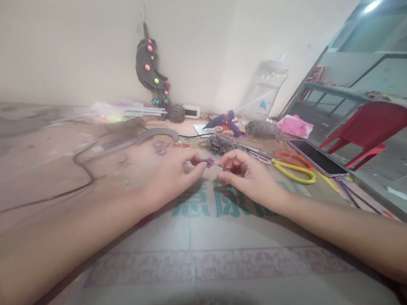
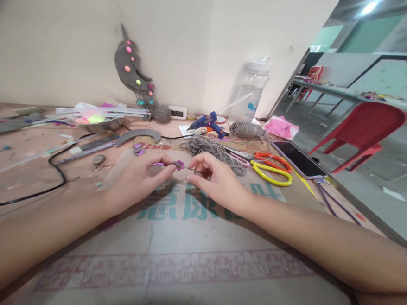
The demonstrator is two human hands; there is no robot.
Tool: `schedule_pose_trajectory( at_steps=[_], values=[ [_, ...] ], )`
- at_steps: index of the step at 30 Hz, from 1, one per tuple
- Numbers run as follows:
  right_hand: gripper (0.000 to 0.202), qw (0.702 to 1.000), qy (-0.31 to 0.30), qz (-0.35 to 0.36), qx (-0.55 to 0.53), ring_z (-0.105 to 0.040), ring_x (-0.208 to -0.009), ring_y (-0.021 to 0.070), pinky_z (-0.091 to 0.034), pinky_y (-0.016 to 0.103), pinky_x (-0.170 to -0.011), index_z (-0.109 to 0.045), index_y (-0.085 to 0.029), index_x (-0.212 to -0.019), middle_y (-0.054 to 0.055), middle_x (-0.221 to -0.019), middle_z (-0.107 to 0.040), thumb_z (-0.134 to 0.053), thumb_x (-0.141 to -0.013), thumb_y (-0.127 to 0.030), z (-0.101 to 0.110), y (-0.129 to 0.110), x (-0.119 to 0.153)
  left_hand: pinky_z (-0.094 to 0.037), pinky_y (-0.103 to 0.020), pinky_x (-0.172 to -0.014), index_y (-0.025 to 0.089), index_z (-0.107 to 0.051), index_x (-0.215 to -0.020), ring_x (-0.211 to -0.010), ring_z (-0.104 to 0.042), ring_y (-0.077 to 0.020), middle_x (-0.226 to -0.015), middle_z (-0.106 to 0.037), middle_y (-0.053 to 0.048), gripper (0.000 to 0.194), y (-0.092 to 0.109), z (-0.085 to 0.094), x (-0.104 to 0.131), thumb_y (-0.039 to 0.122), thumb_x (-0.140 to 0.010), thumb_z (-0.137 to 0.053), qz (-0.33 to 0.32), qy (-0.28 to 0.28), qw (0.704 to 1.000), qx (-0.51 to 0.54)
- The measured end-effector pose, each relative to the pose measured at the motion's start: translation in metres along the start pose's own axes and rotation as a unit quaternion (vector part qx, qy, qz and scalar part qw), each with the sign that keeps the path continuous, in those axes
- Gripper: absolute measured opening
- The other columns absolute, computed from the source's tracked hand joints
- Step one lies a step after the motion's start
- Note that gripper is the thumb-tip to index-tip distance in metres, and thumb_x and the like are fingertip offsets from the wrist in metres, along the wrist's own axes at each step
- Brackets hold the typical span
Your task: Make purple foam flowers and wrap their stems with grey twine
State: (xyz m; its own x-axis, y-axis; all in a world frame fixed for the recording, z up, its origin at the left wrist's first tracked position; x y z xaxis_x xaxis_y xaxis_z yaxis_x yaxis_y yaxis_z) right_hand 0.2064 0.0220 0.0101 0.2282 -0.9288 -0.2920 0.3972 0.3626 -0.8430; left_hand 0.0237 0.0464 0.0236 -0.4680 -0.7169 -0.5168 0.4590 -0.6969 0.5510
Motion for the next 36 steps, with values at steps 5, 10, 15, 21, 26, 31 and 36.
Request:
schedule_pose_trajectory(
  at_steps=[5,10,15,21,26,31,36],
  values=[
    [0.008,0.996,0.050,0.025,0.076,-0.052,-0.061,0.0113,-0.042,0.025,-0.058,-0.064,-0.020,-0.091,-0.002,-0.070,-0.061,-0.064,-0.086,-0.027,0.006,-0.006,-0.001,-0.046,-0.028,-0.075,0.018,-0.066,-0.081,-0.078,-0.063,-0.0157,-0.080,-0.070,0.001,0.017,-0.001,-0.002,0.001,0.026,-0.092,-0.055,-0.014,-0.009,1.000,-0.014],
    [0.008,0.991,0.041,0.051,0.121,-0.055,-0.063,0.0118,-0.042,0.024,-0.058,-0.066,-0.020,-0.082,-0.001,-0.070,-0.065,-0.062,-0.088,-0.023,0.006,-0.013,-0.001,-0.047,-0.028,-0.075,0.018,-0.066,-0.080,-0.078,-0.064,-0.0162,-0.080,-0.071,0.000,0.019,0.000,-0.003,0.002,0.029,-0.092,-0.055,-0.020,-0.012,1.000,-0.015],
    [0.014,0.984,-0.002,0.101,0.149,-0.054,-0.063,0.0112,-0.042,0.024,-0.060,-0.061,-0.020,-0.081,-0.002,-0.070,-0.061,-0.056,-0.093,-0.024,0.001,-0.016,0.002,-0.047,-0.029,-0.077,0.018,-0.067,-0.082,-0.080,-0.064,-0.0166,-0.080,-0.071,-0.001,0.017,0.000,-0.006,0.002,0.029,-0.091,-0.058,-0.023,-0.022,0.999,-0.008],
    [0.021,0.969,-0.003,0.161,0.189,-0.050,-0.064,0.0115,-0.043,0.023,-0.061,-0.057,-0.020,-0.106,-0.005,-0.071,-0.050,-0.067,-0.088,-0.024,0.002,-0.010,0.005,-0.045,-0.028,-0.073,0.018,-0.065,-0.080,-0.076,-0.063,-0.0154,-0.077,-0.070,0.001,0.018,-0.003,-0.005,0.002,0.028,-0.091,-0.056,-0.023,-0.023,0.999,-0.007],
    [0.002,0.955,0.042,0.184,0.227,-0.051,-0.062,0.0107,-0.042,0.023,-0.061,-0.063,-0.019,-0.091,-0.002,-0.071,-0.060,-0.064,-0.090,-0.019,0.005,-0.015,0.005,-0.046,-0.027,-0.075,0.018,-0.065,-0.081,-0.078,-0.063,-0.0148,-0.079,-0.069,0.002,0.017,-0.003,-0.004,0.002,0.027,-0.092,-0.056,-0.015,-0.023,1.000,-0.004],
    [0.008,0.955,0.035,0.182,0.231,-0.056,-0.064,0.0105,-0.043,0.023,-0.061,-0.064,-0.019,-0.083,-0.001,-0.072,-0.065,-0.065,-0.091,-0.020,0.005,-0.019,0.006,-0.046,-0.028,-0.075,0.018,-0.066,-0.079,-0.078,-0.064,-0.0154,-0.079,-0.070,0.001,0.019,0.000,-0.004,0.001,0.029,-0.092,-0.056,-0.017,-0.025,1.000,-0.005],
    [0.017,0.956,0.023,0.176,0.232,-0.055,-0.064,0.0123,-0.046,0.024,-0.062,-0.062,-0.019,-0.103,-0.002,-0.071,-0.060,-0.067,-0.088,-0.024,0.004,-0.015,0.006,-0.046,-0.028,-0.074,0.018,-0.066,-0.079,-0.076,-0.063,-0.0150,-0.078,-0.070,0.001,0.017,-0.001,-0.004,0.002,0.028,-0.091,-0.057,-0.023,-0.026,0.999,-0.009]
  ],
)
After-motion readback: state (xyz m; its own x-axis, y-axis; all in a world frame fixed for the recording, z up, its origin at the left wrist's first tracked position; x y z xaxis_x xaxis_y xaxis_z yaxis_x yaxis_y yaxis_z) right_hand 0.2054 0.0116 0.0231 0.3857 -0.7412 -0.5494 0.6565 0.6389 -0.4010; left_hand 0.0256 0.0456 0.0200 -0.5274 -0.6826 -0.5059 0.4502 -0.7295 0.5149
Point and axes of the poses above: each hand's wrist, its own x-axis away from the middle knuckle, its own z-axis out of the back of the hand, y = z × x, the point moved 4 cm from there along -x, towards the middle knuckle
